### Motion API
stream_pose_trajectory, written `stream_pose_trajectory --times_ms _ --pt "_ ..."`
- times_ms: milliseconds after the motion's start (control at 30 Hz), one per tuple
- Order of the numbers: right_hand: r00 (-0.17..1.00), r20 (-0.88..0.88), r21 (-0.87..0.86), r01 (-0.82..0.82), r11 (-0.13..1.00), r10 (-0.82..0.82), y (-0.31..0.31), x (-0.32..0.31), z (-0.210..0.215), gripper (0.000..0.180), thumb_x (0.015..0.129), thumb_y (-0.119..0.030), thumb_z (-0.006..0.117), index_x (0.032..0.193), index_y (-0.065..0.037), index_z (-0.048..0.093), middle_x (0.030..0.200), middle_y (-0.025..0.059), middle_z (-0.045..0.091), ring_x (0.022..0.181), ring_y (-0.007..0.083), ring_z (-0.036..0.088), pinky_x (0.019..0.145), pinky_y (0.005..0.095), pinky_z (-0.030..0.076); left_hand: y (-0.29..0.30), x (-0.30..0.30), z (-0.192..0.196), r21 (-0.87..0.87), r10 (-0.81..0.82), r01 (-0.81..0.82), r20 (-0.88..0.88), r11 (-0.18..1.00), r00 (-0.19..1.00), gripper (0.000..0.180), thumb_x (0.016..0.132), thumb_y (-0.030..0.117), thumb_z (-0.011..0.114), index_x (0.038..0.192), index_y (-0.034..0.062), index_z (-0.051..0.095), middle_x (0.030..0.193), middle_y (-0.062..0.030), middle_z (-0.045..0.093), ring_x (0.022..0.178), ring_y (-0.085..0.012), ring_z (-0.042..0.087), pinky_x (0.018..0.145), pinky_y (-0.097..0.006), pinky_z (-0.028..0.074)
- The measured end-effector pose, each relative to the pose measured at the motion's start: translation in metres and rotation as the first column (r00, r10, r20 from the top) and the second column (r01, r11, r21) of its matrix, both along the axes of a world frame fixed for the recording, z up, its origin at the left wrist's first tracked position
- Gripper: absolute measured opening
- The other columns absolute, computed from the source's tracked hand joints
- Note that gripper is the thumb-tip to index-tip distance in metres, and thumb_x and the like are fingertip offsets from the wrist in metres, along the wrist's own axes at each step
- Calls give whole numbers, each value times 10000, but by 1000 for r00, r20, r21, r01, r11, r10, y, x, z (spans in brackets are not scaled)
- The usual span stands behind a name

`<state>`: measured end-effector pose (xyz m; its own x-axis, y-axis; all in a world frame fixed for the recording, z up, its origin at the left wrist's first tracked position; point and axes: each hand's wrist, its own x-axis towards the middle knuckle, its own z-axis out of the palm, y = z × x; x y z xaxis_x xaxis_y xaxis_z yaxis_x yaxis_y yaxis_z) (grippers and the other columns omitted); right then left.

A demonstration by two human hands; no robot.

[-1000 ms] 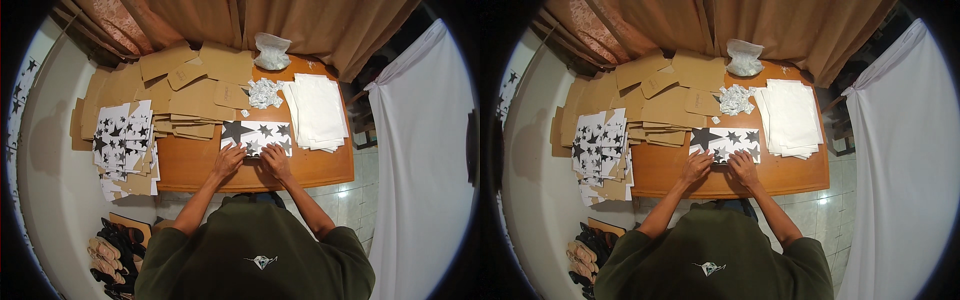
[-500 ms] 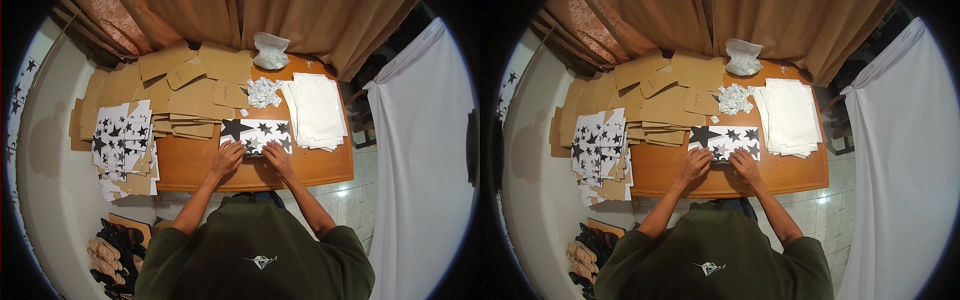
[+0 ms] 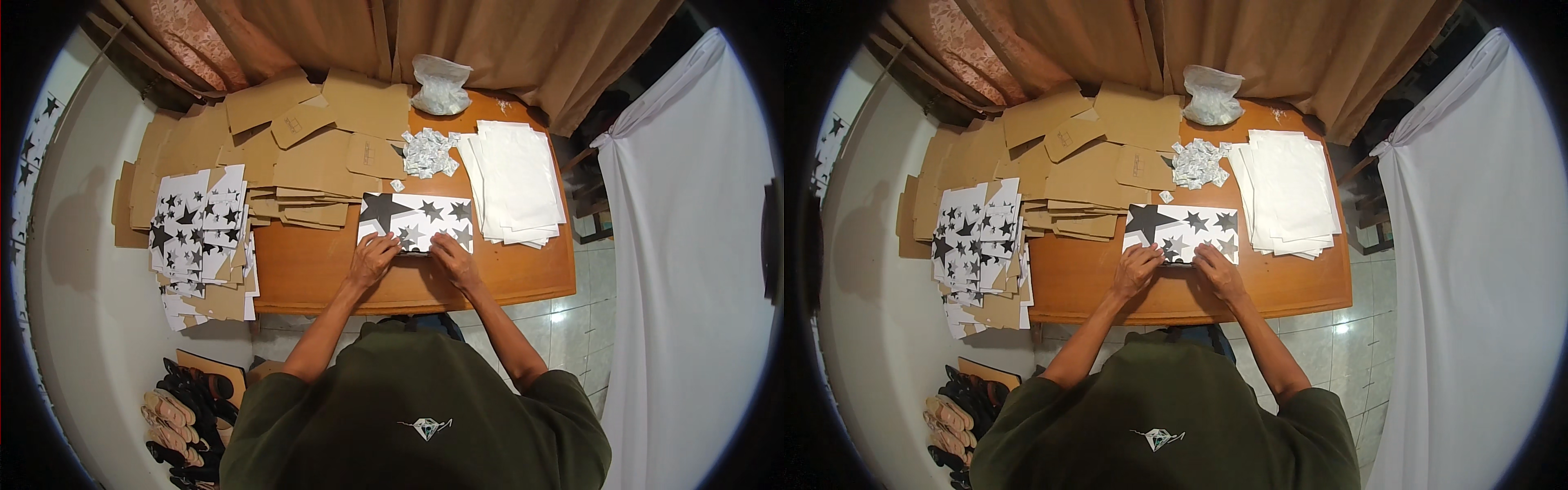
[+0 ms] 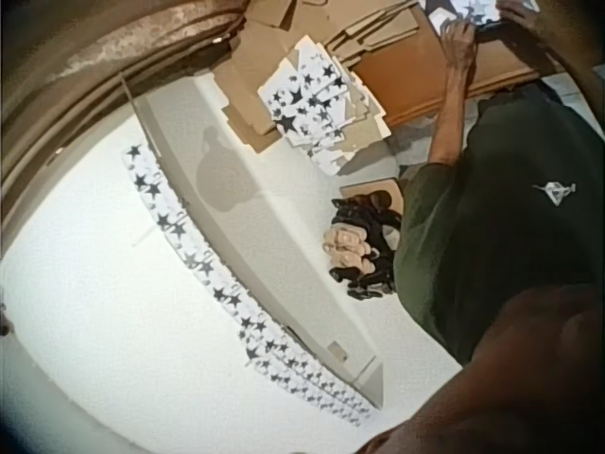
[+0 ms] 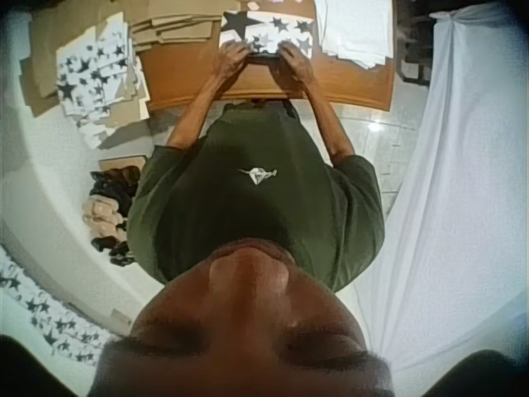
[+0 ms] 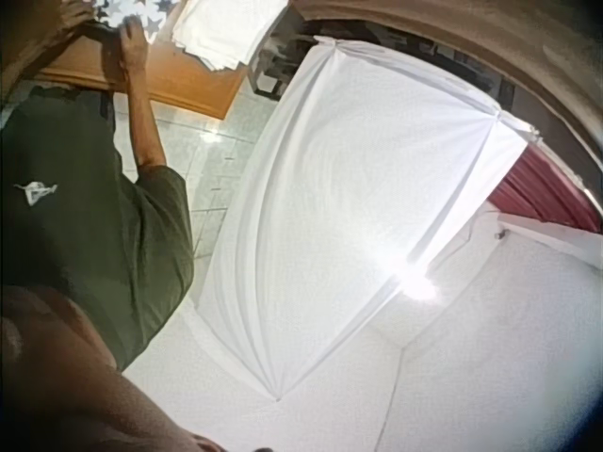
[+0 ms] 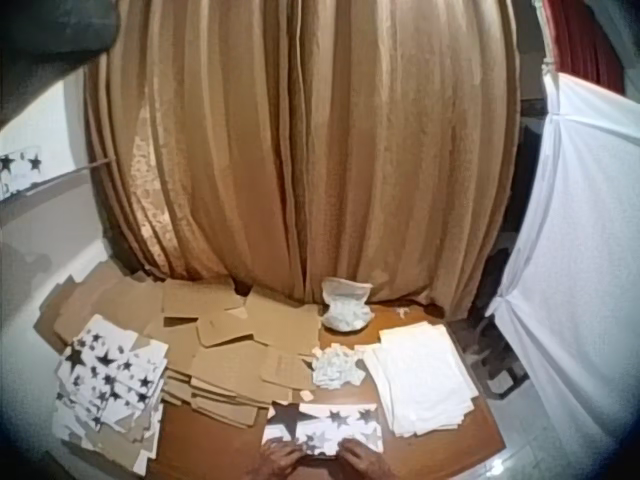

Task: The recorder folds flat cardboard pieces into completed shoe boxes, places tissue paper inside, and organizes them in a workshop setting.

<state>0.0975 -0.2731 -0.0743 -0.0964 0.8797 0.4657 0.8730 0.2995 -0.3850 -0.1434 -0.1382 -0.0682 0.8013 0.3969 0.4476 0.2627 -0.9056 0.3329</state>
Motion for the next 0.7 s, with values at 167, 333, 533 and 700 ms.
stream_pose_trajectory --times_ms 167,333,533,700 --pt "997 71 53 15 998 -18 -1 -8 11 320 740 -44 772 1047 -36 683 1179 120 669 1163 327 614 1012 455 508 -2 0 -2 -47 11 -10 31 999 999 262 795 40 746 1054 79 748 1156 -53 722 1165 -230 656 1003 -438 460" --pt "998 26 25 59 998 -59 2 -18 14 354 744 -85 789 1078 -48 679 1202 115 653 1180 338 584 1043 474 476 -8 4 2 -82 40 -39 14 996 999 252 798 72 759 1049 73 747 1139 -68 719 1174 -247 640 1007 -440 449" --pt "995 91 34 46 998 -49 6 -20 -6 406 748 -130 763 1136 -47 675 1232 117 643 1207 338 570 1054 496 464 1 1 2 -118 24 -20 32 993 999 247 807 93 766 1051 62 742 1155 -87 705 1212 -265 621 1042 -478 432" --pt "997 56 35 52 998 -54 5 -20 -11 395 750 -108 740 1134 -49 670 1247 120 637 1218 345 565 1072 515 452 16 -16 10 -166 39 -40 -13 985 999 258 833 71 752 1090 65 741 1245 -107 686 1289 -269 588 1139 -491 391"
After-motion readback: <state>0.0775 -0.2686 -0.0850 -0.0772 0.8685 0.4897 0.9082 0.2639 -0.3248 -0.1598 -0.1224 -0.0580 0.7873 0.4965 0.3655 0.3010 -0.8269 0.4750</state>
